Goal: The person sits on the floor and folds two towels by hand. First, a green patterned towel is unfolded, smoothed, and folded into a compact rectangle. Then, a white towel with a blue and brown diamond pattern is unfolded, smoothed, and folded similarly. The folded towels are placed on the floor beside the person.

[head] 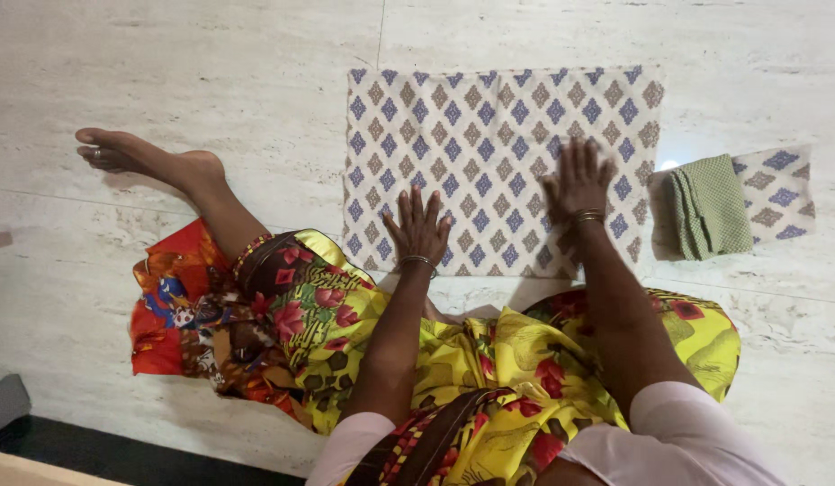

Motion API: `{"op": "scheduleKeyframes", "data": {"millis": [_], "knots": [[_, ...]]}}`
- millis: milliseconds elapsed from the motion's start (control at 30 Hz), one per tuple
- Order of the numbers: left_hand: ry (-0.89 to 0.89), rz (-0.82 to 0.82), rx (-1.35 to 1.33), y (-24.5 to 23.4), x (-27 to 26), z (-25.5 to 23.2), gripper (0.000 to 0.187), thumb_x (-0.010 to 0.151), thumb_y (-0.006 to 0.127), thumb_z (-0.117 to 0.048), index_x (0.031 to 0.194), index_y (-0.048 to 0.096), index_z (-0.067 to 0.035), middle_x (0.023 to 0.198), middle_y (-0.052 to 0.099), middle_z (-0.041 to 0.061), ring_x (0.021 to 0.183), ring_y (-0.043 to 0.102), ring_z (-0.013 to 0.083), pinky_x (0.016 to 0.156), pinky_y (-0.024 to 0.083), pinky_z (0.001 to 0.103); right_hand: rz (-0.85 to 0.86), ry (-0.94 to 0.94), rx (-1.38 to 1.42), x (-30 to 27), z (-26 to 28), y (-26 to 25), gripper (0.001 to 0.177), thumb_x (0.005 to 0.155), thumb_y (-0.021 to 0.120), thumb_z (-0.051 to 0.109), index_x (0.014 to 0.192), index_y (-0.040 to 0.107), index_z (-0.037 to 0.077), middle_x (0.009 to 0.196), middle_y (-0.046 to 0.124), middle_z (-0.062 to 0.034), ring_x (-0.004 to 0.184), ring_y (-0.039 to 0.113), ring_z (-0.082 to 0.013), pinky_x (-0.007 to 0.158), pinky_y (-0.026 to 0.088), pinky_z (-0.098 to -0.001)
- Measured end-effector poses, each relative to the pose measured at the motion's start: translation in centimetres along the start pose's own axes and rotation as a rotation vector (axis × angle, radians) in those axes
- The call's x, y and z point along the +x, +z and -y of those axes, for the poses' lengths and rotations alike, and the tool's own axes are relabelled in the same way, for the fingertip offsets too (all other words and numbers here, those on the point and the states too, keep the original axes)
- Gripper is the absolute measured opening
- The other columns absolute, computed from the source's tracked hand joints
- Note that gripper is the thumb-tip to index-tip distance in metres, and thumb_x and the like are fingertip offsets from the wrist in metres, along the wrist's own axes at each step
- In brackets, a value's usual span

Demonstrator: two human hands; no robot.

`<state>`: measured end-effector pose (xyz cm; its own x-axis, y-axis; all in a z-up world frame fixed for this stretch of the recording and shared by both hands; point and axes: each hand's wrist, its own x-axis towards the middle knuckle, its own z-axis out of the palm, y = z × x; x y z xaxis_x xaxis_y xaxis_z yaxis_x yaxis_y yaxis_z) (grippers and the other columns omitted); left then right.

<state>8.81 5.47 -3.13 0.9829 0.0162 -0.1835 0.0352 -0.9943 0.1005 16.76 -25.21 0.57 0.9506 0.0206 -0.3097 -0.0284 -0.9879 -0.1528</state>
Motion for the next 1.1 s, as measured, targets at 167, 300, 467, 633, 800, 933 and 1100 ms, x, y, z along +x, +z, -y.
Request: {"op": "scheduleKeyframes", "data": {"millis": [167, 300, 467, 633, 800, 933, 1100], "knots": [[-0.008, 0.009, -0.01, 0.0, -0.2, 0.0, 0.066, 0.103, 0.04, -0.055, 0.163, 0.028, -0.031, 0.173, 0.007, 0.011, 0.159, 0.004, 0.0355, 0.117, 0.005, 0.075, -0.07, 0.318, 0.151, -0.4, -5.5, -0.3, 0.08, 0.105, 0.015, 0.061, 0.166, 0.003, 0.011, 0.172, -0.011, -0.0103, 0.158, -0.011, -0.0271, 0.126, -0.006, -0.0521], [-0.026, 0.046, -0.008, 0.2, -0.1, 0.0, 0.066, 0.103, 0.039, -0.055, 0.162, 0.026, -0.031, 0.173, 0.005, 0.01, 0.159, 0.002, 0.035, 0.117, 0.004, 0.075, -0.079, -0.113, 0.131, -0.2, 3.3, 3.2, 0.072, 0.109, 0.017, 0.055, 0.168, 0.001, 0.016, 0.175, -0.012, -0.0097, 0.16, -0.013, -0.0255, 0.129, -0.008, -0.0527], [-0.011, -0.038, 0.143, 0.6, 0.6, 0.1, 0.066, 0.103, 0.038, -0.051, 0.164, 0.024, -0.029, 0.172, 0.005, 0.009, 0.157, 0.0, 0.0354, 0.115, 0.002, 0.074, 0.135, -0.547, -0.07, 1.0, 14.5, 5.6, 0.07, 0.103, 0.031, 0.056, 0.163, 0.01, 0.027, 0.172, 0.004, 0.0007, 0.157, -0.001, -0.0193, 0.127, 0.0, -0.0466], [-0.01, 0.054, 0.01, 0.5, 0.5, 0.0, 0.066, 0.102, 0.038, -0.056, 0.163, 0.025, -0.031, 0.173, 0.004, 0.011, 0.158, 0.001, 0.036, 0.117, 0.002, 0.075, 0.189, -0.337, -0.127, 8.2, 8.7, 1.8, 0.057, 0.107, 0.035, 0.052, 0.155, 0.041, 0.021, 0.177, 0.023, -0.0047, 0.164, 0.02, -0.0232, 0.135, 0.02, -0.0429], [-0.021, 0.048, 0.016, 0.8, 0.3, 0.2, 0.066, 0.103, 0.038, -0.056, 0.162, 0.027, -0.031, 0.173, 0.005, 0.011, 0.159, 0.002, 0.0363, 0.116, 0.003, 0.076, -0.028, 0.17, -0.001, 10.8, -3.8, -1.5, 0.072, 0.109, 0.033, 0.05, 0.165, 0.014, 0.009, 0.175, 0.002, -0.0157, 0.163, -0.003, -0.0285, 0.132, 0.006, -0.051], [-0.007, -0.024, -0.005, 0.7, 0.1, 0.2, 0.067, 0.103, 0.039, -0.056, 0.163, 0.026, -0.03, 0.173, 0.006, 0.012, 0.158, 0.004, 0.0371, 0.116, 0.005, 0.077, -0.043, 0.131, 0.063, 7.5, -3.9, 0.9, 0.076, 0.109, 0.029, 0.053, 0.169, 0.002, 0.014, 0.176, -0.008, -0.0105, 0.16, -0.009, -0.024, 0.132, 0.003, -0.0512], [-0.036, 0.046, -0.037, -0.1, 0.5, -0.1, 0.069, 0.103, 0.038, -0.057, 0.164, 0.024, -0.029, 0.172, 0.003, 0.011, 0.159, 0.003, 0.0365, 0.116, 0.003, 0.077, -0.075, -0.051, 0.161, 0.6, 1.8, 4.6, 0.076, 0.104, 0.031, 0.053, 0.166, 0.018, 0.012, 0.175, 0.004, -0.0102, 0.16, -0.004, -0.0253, 0.128, -0.005, -0.0502]]}}
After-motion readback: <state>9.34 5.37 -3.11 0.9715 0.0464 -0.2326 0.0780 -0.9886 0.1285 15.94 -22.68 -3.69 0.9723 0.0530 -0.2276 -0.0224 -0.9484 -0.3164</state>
